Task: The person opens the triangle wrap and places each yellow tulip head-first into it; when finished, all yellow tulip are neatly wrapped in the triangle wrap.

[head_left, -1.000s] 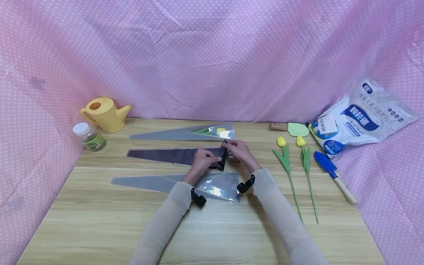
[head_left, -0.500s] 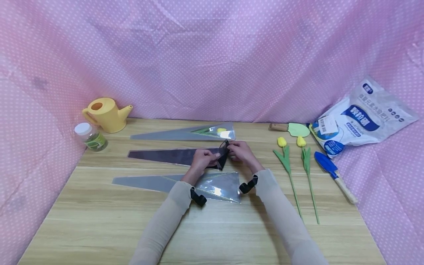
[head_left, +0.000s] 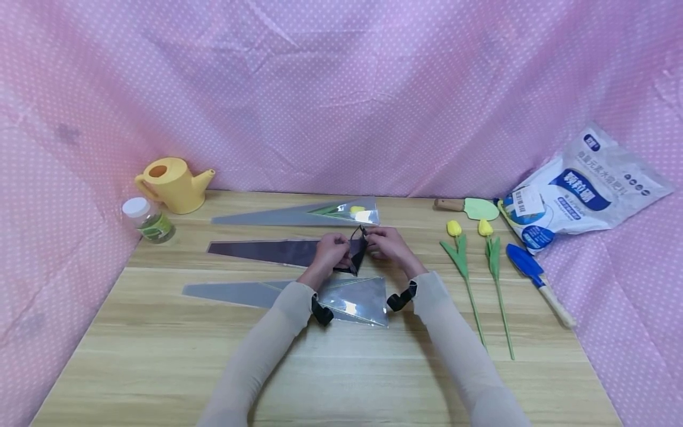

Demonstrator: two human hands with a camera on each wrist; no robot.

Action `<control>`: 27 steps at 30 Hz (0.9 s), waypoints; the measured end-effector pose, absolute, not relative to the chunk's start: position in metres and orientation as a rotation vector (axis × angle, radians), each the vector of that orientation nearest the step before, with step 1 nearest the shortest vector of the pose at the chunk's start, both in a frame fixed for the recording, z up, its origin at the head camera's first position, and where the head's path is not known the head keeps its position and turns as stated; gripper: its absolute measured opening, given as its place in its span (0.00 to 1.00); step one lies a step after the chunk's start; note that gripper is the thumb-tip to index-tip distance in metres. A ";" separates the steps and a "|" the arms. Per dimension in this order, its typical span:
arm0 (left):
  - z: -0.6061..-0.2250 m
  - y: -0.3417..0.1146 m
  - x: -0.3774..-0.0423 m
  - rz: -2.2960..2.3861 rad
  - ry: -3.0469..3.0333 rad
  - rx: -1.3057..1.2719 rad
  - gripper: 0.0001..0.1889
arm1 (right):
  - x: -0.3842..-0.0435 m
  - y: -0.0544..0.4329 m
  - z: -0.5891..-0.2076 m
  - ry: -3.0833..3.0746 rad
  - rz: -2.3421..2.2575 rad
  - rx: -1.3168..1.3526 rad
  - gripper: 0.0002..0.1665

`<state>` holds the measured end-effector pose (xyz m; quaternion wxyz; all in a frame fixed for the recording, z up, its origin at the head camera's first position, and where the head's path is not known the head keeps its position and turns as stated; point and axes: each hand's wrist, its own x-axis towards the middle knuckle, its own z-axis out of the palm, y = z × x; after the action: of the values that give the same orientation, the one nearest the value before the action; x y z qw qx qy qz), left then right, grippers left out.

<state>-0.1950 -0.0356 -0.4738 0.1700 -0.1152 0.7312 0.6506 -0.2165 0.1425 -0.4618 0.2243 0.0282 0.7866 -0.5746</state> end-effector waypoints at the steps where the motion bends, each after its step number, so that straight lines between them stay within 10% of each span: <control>1: -0.473 -0.035 -0.195 1.834 2.091 -0.317 0.08 | -0.216 0.143 -0.462 2.173 -1.586 0.075 0.25; 27: -0.470 -0.032 -0.206 1.849 2.151 -0.223 0.08 | -0.212 0.163 -0.465 2.354 -1.423 -0.119 0.21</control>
<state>-0.2059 -0.0316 -0.4699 0.1477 -0.0774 0.7477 0.6428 -0.2124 0.1633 -0.4651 0.1930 -0.0424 0.8390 -0.5070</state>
